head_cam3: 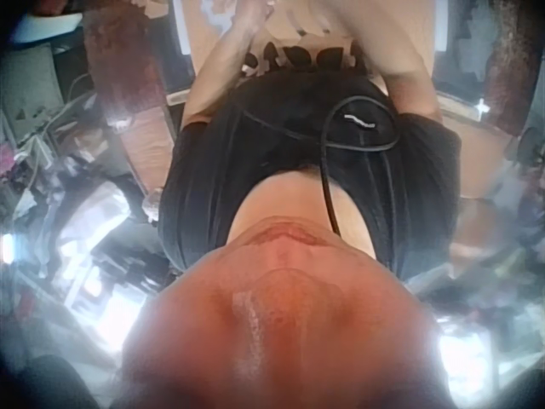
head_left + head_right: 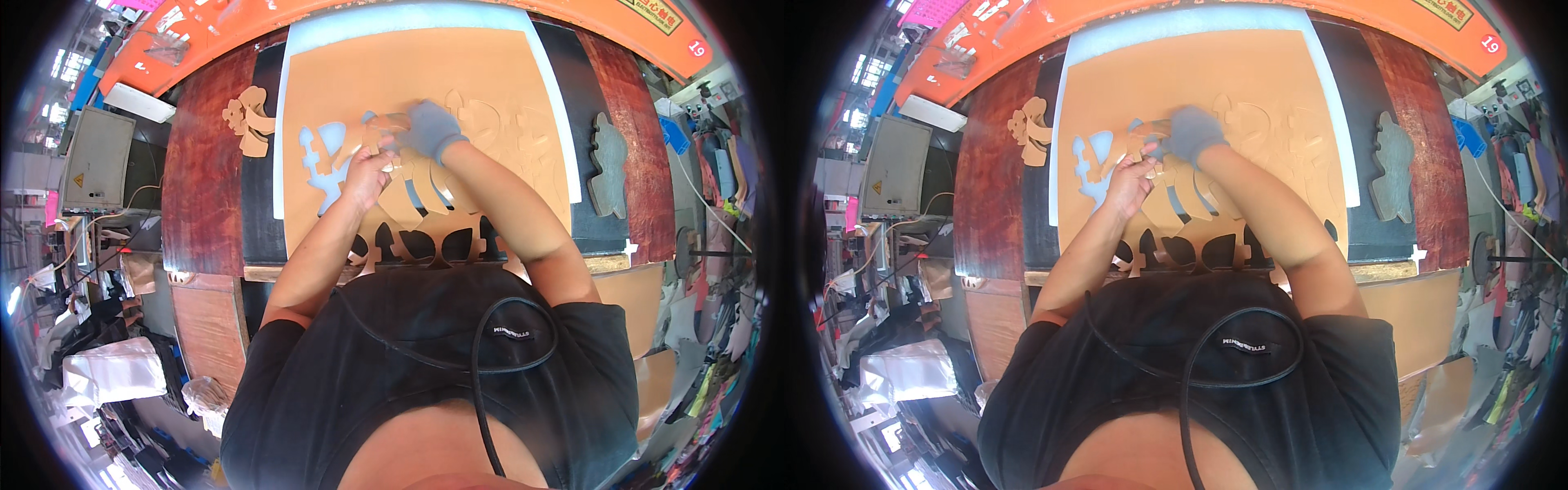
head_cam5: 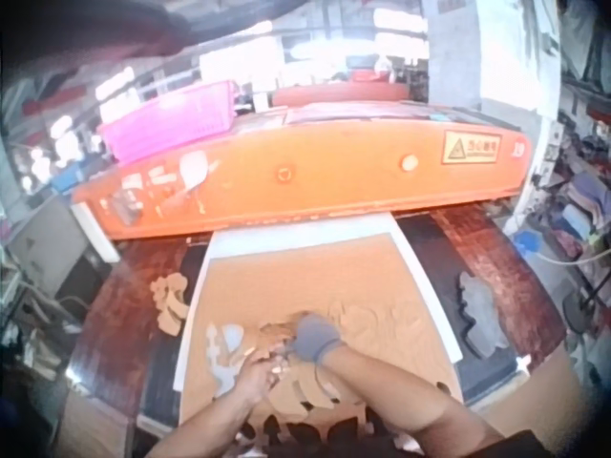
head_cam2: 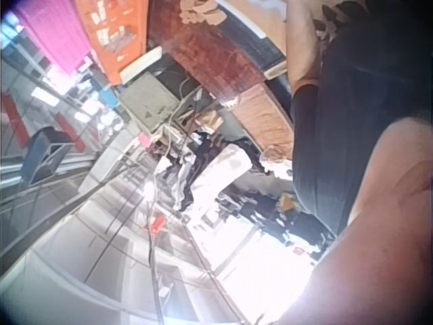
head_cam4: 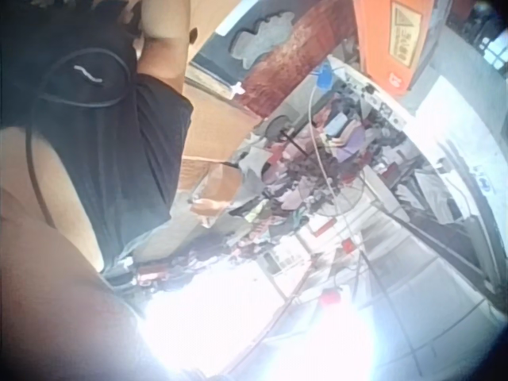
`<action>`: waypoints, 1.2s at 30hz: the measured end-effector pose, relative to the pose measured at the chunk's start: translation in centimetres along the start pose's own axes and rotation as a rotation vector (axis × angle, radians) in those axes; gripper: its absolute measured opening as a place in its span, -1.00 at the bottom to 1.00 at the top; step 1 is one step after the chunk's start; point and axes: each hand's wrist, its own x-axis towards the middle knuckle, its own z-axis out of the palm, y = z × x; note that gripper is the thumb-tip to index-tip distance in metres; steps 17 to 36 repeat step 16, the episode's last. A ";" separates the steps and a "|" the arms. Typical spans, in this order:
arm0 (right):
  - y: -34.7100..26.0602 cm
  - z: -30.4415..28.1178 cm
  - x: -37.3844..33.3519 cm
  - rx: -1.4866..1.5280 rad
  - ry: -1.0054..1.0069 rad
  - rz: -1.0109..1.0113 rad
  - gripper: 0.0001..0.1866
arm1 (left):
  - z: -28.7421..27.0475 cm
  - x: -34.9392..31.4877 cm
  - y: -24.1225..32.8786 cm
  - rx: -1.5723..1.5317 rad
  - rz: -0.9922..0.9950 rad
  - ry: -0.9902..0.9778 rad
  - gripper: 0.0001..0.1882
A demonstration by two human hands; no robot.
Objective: The person removes the negative space from a large stencil on a workbench using a small tool and gloved hands. They carefully lift and discard the cut-out pieces, leaving the main stencil design intact.
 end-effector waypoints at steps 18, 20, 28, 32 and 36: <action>2.7 0.2 1.1 0.614 -0.133 0.034 -0.62 | 1.4 1.2 3.4 0.031 -0.455 0.038 -0.57; 2.7 0.2 1.1 0.614 -0.133 0.034 -0.62 | 1.4 1.2 3.4 0.031 -0.455 0.038 -0.57; 2.7 0.2 1.1 0.614 -0.133 0.034 -0.62 | 1.4 1.2 3.4 0.031 -0.455 0.038 -0.57; 2.7 0.2 1.1 0.614 -0.133 0.034 -0.62 | 1.4 1.2 3.4 0.031 -0.455 0.038 -0.57; 2.7 0.2 1.1 0.614 -0.133 0.034 -0.62 | 1.4 1.2 3.4 0.031 -0.455 0.038 -0.57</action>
